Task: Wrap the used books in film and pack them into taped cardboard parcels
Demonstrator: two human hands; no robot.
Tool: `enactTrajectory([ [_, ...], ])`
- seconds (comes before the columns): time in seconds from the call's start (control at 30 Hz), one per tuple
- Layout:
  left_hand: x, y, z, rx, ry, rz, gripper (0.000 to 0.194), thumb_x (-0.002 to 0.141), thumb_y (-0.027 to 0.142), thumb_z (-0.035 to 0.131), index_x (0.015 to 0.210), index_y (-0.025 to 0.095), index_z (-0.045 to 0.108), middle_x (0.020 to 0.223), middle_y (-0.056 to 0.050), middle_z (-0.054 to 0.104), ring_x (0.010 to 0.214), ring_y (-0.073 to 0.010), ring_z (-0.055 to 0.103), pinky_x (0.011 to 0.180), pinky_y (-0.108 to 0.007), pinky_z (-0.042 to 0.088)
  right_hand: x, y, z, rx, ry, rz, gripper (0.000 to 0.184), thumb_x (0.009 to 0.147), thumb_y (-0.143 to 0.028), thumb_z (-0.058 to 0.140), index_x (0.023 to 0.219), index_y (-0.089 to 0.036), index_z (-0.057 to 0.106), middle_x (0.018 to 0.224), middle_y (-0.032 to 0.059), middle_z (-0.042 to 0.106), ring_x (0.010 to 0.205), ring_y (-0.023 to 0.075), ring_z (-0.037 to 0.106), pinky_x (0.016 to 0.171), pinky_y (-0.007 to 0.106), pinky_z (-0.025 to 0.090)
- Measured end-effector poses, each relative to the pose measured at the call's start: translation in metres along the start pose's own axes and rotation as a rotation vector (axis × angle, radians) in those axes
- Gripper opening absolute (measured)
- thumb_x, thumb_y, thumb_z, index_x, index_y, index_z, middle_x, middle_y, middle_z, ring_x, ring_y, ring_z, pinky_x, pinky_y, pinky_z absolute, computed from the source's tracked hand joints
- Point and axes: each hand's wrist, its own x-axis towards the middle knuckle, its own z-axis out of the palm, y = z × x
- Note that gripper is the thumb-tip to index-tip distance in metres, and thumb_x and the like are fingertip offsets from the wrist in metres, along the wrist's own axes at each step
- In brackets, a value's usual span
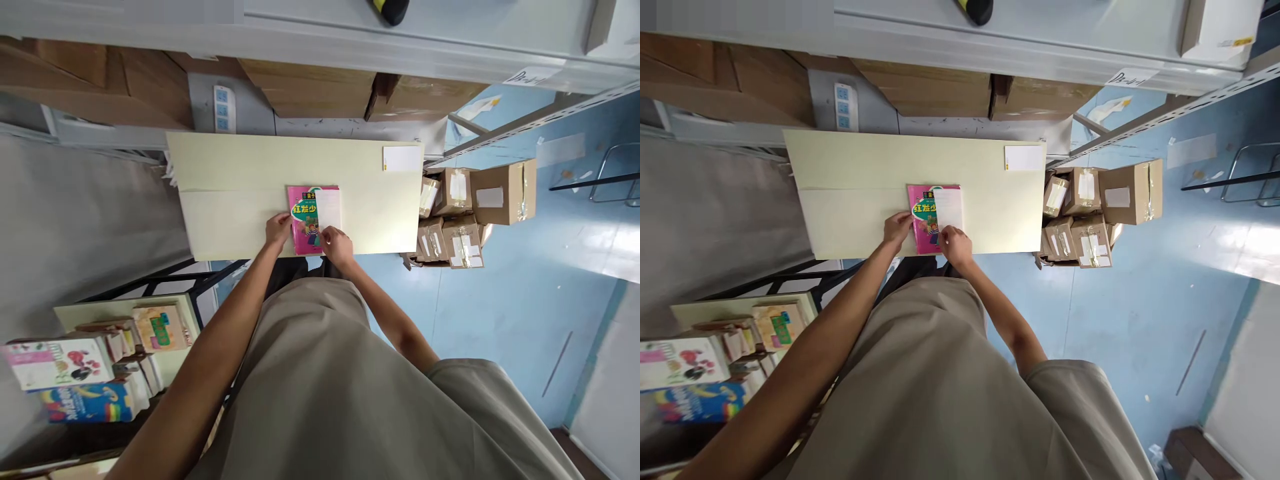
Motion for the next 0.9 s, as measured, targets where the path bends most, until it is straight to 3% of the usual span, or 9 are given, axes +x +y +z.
enactTrajectory([
  [0.2,-0.014,0.005,-0.002,0.122,-0.009,0.03,0.035,0.094,0.037,0.073,0.122,0.016,0.077,0.117,-0.013,0.083,0.11,-0.0284,0.078,0.104,-0.038,0.06,0.028,-0.012,0.024,-0.137,-0.114,0.12,0.02,0.117,-0.029,0.057,0.117,-0.025,0.076,0.122,0.0097,0.086,0.114,0.0276,0.08,0.099,0.036,0.059],
  [0.33,-0.031,0.015,0.013,0.311,0.074,0.104,0.055,0.09,0.039,0.084,0.137,0.017,0.065,0.135,-0.021,0.073,0.132,-0.0386,0.07,0.119,-0.051,0.055,0.034,-0.013,0.032,-0.183,-0.138,0.135,0.023,0.117,-0.029,0.055,0.12,-0.025,0.078,0.127,0.0101,0.086,0.119,0.0282,0.081,0.104,0.038,0.061],
  [0.43,-0.042,0.027,0.027,0.391,0.116,0.088,0.071,0.084,0.039,0.093,0.142,0.015,0.059,0.147,-0.027,0.064,0.146,-0.0456,0.06,0.126,-0.058,0.049,0.035,-0.013,0.033,-0.2,-0.155,0.127,0.025,0.118,-0.03,0.054,0.121,-0.026,0.078,0.128,0.01,0.086,0.118,0.0281,0.081,0.104,0.039,0.062],
  [0.57,-0.05,0.04,0.038,0.432,0.136,0.011,0.079,0.083,0.032,0.093,0.147,0.011,0.052,0.155,-0.032,0.057,0.149,-0.0498,0.056,0.12,-0.06,0.052,0.036,-0.002,0.016,-0.17,-0.151,0.119,0.023,0.115,-0.03,0.057,0.116,-0.026,0.08,0.122,0.0093,0.087,0.114,0.0294,0.082,0.101,0.039,0.062],
  [0.73,-0.057,0.049,0.041,0.447,0.133,-0.006,0.075,0.089,0.033,0.088,0.15,0.014,0.05,0.156,-0.032,0.056,0.151,-0.0508,0.055,0.117,-0.062,0.055,0.051,0.029,-0.016,-0.086,0.149,0.137,0.023,0.109,-0.025,0.056,0.125,-0.02,0.073,0.13,0.0163,0.081,0.116,0.0295,0.078,0.105,0.042,0.061],
  [0.8,-0.059,0.052,0.043,0.455,0.132,-0.021,0.075,0.088,0.033,0.089,0.15,0.015,0.05,0.156,-0.031,0.056,0.151,-0.0505,0.055,0.117,-0.063,0.055,0.066,0.039,-0.023,-0.037,0.165,0.177,0.024,0.105,-0.031,0.064,0.127,-0.02,0.069,0.128,0.0173,0.08,0.115,0.0309,0.077,0.106,0.046,0.062],
  [0.9,-0.061,0.054,0.045,0.477,0.129,-0.044,0.077,0.088,0.034,0.09,0.151,0.016,0.05,0.156,-0.031,0.056,0.152,-0.051,0.054,0.118,-0.064,0.054,0.089,0.046,-0.027,0.027,0.124,0.237,0.019,0.1,-0.038,0.073,0.111,-0.024,0.066,0.116,0.0146,0.081,0.106,0.032,0.076,0.102,0.049,0.062],
])
